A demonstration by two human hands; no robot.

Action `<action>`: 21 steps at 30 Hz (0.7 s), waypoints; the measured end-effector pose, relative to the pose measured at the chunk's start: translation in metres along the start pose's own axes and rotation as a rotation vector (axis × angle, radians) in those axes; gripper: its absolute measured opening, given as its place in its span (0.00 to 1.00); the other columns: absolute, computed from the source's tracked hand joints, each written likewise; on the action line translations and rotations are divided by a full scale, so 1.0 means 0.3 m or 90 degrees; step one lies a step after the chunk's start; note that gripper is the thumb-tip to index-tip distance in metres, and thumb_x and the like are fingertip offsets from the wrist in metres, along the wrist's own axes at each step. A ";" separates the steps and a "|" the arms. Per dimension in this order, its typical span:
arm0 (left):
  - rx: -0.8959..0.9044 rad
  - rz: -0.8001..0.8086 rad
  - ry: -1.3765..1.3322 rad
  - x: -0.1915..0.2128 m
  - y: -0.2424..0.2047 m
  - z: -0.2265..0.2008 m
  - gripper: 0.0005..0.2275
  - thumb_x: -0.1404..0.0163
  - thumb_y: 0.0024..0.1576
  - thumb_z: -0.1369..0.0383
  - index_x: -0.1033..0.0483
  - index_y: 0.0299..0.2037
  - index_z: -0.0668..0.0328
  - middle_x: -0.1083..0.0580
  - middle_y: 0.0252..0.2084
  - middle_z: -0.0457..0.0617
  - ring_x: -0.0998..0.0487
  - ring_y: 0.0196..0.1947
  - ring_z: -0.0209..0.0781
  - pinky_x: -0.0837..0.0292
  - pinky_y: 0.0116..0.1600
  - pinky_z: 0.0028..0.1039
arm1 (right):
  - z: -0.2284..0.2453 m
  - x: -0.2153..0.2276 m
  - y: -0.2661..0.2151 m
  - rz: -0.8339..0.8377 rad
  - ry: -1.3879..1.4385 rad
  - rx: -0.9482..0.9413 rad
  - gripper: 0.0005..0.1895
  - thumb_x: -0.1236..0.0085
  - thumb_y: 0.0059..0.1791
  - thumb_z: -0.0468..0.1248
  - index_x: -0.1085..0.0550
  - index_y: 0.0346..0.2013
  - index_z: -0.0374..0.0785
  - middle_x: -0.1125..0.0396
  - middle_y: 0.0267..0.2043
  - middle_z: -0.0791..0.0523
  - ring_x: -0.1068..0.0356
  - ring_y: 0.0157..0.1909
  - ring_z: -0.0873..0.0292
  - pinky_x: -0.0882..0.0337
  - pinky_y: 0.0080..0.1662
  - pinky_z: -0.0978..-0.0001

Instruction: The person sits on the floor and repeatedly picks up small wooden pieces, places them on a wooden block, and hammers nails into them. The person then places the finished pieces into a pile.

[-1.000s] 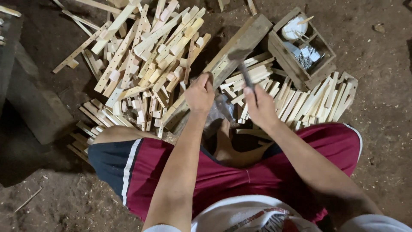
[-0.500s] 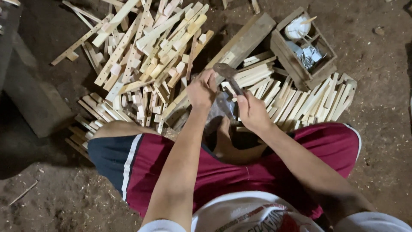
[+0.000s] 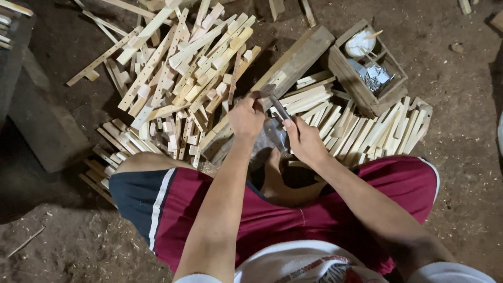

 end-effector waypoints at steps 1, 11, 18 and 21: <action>0.000 0.000 0.000 0.015 0.005 -0.012 0.09 0.55 0.62 0.57 0.24 0.47 0.39 0.23 0.29 0.47 0.18 0.36 0.51 0.22 0.41 0.41 | 0.027 0.012 -0.005 0.000 0.000 0.000 0.19 0.61 0.61 0.48 0.28 0.36 0.39 0.31 0.19 0.46 0.27 0.26 0.39 0.30 0.31 0.49; 0.020 0.011 0.030 0.016 0.012 -0.012 0.10 0.55 0.61 0.56 0.22 0.46 0.39 0.23 0.28 0.45 0.18 0.34 0.46 0.21 0.40 0.37 | -0.022 -0.006 0.013 0.026 -0.051 -0.044 0.22 0.64 0.61 0.51 0.29 0.37 0.39 0.30 0.22 0.45 0.26 0.30 0.38 0.30 0.34 0.45; 0.050 0.125 0.138 0.110 0.021 -0.073 0.22 0.52 0.61 0.49 0.37 0.61 0.45 0.22 0.38 0.50 0.17 0.43 0.50 0.21 0.47 0.44 | 0.032 0.010 0.004 0.007 -0.025 -0.024 0.20 0.62 0.61 0.48 0.29 0.37 0.37 0.30 0.23 0.42 0.27 0.32 0.34 0.30 0.34 0.44; 0.058 0.152 0.082 0.015 0.027 -0.008 0.15 0.53 0.61 0.53 0.37 0.54 0.42 0.24 0.33 0.47 0.18 0.40 0.49 0.21 0.46 0.43 | -0.071 -0.043 0.017 0.019 -0.040 -0.023 0.21 0.59 0.61 0.50 0.29 0.34 0.40 0.29 0.21 0.46 0.25 0.31 0.40 0.29 0.33 0.51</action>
Point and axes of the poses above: each hand's wrist, its own y-axis towards the middle knuckle, its own x-axis out of the back of the hand, z = x × y, the point moved 1 cm from there along y, towards the middle knuckle
